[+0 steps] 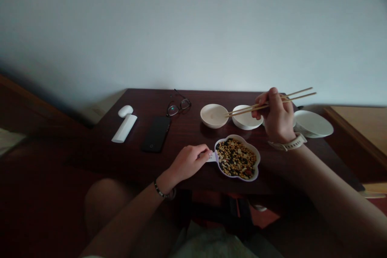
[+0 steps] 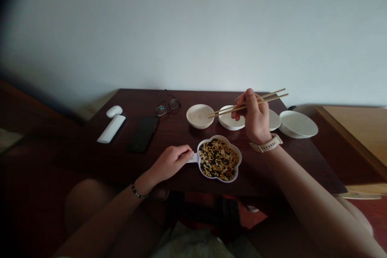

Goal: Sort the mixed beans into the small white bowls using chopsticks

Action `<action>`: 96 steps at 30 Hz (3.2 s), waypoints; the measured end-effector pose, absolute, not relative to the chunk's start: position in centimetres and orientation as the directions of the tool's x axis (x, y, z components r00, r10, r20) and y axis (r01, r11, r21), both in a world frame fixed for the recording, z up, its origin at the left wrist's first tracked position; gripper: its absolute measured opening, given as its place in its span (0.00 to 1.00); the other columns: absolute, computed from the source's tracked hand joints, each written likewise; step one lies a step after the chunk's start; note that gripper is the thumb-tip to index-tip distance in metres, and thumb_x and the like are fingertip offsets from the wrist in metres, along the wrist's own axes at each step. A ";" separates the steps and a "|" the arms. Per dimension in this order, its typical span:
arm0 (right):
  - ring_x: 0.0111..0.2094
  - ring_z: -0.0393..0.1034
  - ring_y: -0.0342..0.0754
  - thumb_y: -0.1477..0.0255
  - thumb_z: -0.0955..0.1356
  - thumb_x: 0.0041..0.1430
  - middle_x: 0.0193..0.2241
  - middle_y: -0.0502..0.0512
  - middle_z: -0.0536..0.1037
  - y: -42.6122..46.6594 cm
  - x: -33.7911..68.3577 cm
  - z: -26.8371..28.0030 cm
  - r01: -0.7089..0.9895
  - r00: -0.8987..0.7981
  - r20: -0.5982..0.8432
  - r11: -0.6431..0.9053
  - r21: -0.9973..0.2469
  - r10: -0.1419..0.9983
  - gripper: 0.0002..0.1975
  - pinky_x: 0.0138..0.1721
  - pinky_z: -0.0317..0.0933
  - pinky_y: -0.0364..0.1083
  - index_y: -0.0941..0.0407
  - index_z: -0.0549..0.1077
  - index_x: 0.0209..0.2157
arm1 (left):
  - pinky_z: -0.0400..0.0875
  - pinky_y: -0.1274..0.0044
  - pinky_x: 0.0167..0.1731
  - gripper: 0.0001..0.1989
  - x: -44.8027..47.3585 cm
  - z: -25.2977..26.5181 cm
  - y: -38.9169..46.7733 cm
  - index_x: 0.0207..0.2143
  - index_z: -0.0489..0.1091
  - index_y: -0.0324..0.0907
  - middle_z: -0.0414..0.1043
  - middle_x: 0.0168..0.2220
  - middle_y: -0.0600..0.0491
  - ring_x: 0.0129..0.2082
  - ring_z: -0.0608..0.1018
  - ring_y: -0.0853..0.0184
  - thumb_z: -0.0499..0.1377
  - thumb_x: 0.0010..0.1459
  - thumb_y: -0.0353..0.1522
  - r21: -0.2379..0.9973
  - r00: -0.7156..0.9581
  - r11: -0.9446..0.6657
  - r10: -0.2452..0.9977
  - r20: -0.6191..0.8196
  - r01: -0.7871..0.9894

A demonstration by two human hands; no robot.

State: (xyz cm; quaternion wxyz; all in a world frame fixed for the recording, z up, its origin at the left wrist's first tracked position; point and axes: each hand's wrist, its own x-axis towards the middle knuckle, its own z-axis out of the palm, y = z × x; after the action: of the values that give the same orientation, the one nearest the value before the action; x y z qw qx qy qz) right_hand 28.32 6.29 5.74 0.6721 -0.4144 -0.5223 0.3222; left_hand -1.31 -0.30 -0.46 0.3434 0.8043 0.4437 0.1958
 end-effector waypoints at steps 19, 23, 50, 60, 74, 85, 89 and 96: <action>0.16 0.64 0.44 0.46 0.64 0.76 0.16 0.51 0.73 1.5 32.9 4.7 0.201 -0.038 0.129 0.134 -0.970 0.991 0.27 0.18 0.55 0.44 0.52 0.72 0.30 | 0.62 0.75 0.35 0.18 -0.8 0.0 0.2 0.36 0.74 0.43 0.75 0.31 0.57 0.32 0.76 0.67 0.54 0.78 0.40 0.754 0.547 -0.333 0.836 -0.041 0.566; 0.17 0.65 0.44 0.45 0.64 0.75 0.16 0.51 0.73 1.2 32.6 4.9 0.253 -0.074 0.093 0.109 -0.961 0.993 0.28 0.18 0.57 0.43 0.53 0.72 0.30 | 0.62 0.75 0.35 0.17 -0.8 0.0 0.2 0.35 0.73 0.43 0.75 0.31 0.57 0.32 0.77 0.67 0.54 0.77 0.40 0.760 0.545 -0.333 0.838 -0.033 0.558; 0.17 0.65 0.44 0.45 0.64 0.75 0.17 0.51 0.73 1.3 32.8 4.3 0.222 -0.056 0.095 0.105 -0.969 0.994 0.28 0.19 0.56 0.43 0.53 0.72 0.30 | 0.60 0.75 0.35 0.16 -0.9 -0.2 0.1 0.36 0.73 0.43 0.75 0.31 0.58 0.32 0.76 0.68 0.55 0.78 0.39 0.767 0.544 -0.332 0.839 -0.027 0.549; 0.17 0.63 0.44 0.46 0.64 0.75 0.16 0.51 0.72 1.2 32.2 4.3 0.200 -0.075 0.091 0.104 -0.974 0.993 0.28 0.19 0.54 0.43 0.53 0.70 0.28 | 0.62 0.75 0.35 0.17 -0.9 0.0 0.0 0.36 0.74 0.43 0.76 0.32 0.57 0.32 0.77 0.67 0.54 0.78 0.40 0.760 0.543 -0.334 0.839 -0.030 0.558; 0.16 0.60 0.45 0.46 0.65 0.75 0.17 0.50 0.71 1.7 32.5 4.3 0.151 -0.010 0.124 0.124 -0.981 0.992 0.27 0.17 0.50 0.46 0.51 0.70 0.29 | 0.65 0.75 0.36 0.16 -1.0 0.0 -0.1 0.38 0.76 0.43 0.79 0.33 0.55 0.33 0.79 0.65 0.54 0.78 0.40 0.744 0.545 -0.347 0.838 -0.028 0.571; 0.16 0.61 0.45 0.45 0.64 0.75 0.16 0.50 0.72 1.3 31.8 3.8 0.185 -0.044 0.093 0.099 -0.978 0.995 0.28 0.17 0.52 0.44 0.52 0.69 0.28 | 0.64 0.75 0.35 0.16 -1.0 -0.1 -0.1 0.39 0.76 0.44 0.80 0.34 0.54 0.33 0.79 0.66 0.54 0.78 0.40 0.750 0.544 -0.344 0.839 -0.025 0.564; 0.16 0.61 0.45 0.45 0.64 0.75 0.17 0.51 0.71 1.4 32.3 4.1 0.171 -0.015 0.104 0.105 -0.980 0.994 0.28 0.18 0.51 0.45 0.51 0.69 0.28 | 0.64 0.75 0.36 0.16 -1.1 -0.3 -0.1 0.39 0.76 0.44 0.80 0.33 0.55 0.32 0.79 0.66 0.54 0.77 0.40 0.747 0.544 -0.353 0.839 -0.013 0.563; 0.16 0.60 0.45 0.45 0.65 0.74 0.16 0.50 0.70 1.6 32.7 4.1 0.201 -0.032 0.114 0.119 -0.972 0.993 0.28 0.17 0.50 0.45 0.52 0.70 0.29 | 0.65 0.76 0.35 0.17 -1.0 -0.1 -0.1 0.38 0.76 0.44 0.80 0.32 0.55 0.31 0.78 0.66 0.53 0.77 0.41 0.742 0.539 -0.356 0.842 -0.009 0.568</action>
State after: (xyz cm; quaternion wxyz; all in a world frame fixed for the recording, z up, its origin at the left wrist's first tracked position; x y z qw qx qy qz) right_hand 32.74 1.55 4.12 0.4698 -0.5130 -0.5819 0.4213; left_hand -0.97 -0.10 -0.13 0.3581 0.8008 0.4403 0.1914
